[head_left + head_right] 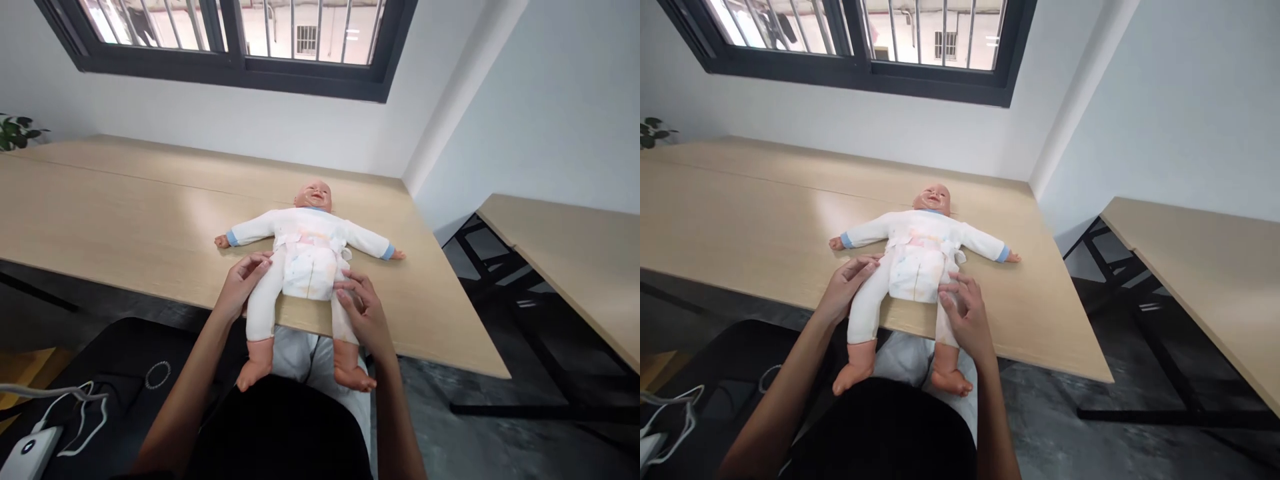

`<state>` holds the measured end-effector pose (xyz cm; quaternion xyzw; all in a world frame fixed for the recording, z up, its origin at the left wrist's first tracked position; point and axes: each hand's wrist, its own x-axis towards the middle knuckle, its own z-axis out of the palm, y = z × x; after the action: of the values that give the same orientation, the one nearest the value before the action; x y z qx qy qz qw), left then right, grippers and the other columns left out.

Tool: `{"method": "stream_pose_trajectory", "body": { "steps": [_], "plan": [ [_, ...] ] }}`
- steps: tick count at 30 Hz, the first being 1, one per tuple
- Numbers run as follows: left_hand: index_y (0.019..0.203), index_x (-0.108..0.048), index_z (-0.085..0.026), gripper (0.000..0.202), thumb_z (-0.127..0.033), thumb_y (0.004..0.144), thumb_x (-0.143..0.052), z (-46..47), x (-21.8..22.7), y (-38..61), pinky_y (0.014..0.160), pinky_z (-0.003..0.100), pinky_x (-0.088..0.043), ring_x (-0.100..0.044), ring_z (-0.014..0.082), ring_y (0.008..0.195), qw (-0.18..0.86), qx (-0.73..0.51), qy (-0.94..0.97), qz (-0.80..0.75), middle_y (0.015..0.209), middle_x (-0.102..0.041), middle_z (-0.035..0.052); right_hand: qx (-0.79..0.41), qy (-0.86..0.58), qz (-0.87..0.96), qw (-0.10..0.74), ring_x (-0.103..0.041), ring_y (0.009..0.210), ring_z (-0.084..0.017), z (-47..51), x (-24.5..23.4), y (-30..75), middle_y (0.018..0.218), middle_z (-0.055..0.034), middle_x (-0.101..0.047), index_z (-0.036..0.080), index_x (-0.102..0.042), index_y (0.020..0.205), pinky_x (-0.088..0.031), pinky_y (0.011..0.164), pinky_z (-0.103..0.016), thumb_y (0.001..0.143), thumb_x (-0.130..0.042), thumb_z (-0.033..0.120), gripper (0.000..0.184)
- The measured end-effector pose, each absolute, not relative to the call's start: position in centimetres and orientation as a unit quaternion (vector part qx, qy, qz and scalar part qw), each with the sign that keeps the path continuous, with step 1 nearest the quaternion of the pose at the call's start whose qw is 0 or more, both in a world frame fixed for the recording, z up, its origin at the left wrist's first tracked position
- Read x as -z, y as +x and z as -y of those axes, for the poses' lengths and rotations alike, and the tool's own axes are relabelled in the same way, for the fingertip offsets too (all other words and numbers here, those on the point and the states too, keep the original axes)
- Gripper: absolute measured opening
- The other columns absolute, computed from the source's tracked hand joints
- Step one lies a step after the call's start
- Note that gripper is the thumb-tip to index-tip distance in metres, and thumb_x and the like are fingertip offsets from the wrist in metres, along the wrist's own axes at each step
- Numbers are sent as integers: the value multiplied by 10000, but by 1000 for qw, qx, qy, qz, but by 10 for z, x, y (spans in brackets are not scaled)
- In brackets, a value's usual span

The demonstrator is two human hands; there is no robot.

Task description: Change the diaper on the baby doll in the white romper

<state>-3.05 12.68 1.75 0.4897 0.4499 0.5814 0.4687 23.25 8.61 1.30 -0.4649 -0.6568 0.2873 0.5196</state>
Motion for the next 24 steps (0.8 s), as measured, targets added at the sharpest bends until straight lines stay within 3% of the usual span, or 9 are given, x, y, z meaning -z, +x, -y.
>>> {"method": "stream_pose_trajectory", "body": {
  "steps": [7,19,24],
  "plan": [
    [792,-707,-194,397,-557,699,-836,-128,-21,-22,811,301,-560,-668,239,992,465,-601,433,-485,1111,-738,97,-321,-471,646,508,-502,1311,-288,-84,-14,238,1312,-86,-593,309,-754,1012,-341,1174,-554,954,-598,433,208],
    [837,-713,-189,354,-530,764,-776,-126,-25,-24,848,321,-542,-662,223,950,473,-598,430,-484,1045,-739,79,-313,-483,646,502,-519,1295,-313,-89,-9,240,1318,-97,-585,335,-749,984,-406,1107,-589,949,-596,440,189],
    [856,-688,-195,316,-503,802,-739,-129,-19,-32,937,319,-512,-659,219,1044,472,-589,458,-470,1088,-728,78,-298,-489,644,508,-527,1305,-306,-88,-6,235,1287,-80,-612,357,-758,999,-418,1120,-553,938,-618,456,182]
  ]
}}
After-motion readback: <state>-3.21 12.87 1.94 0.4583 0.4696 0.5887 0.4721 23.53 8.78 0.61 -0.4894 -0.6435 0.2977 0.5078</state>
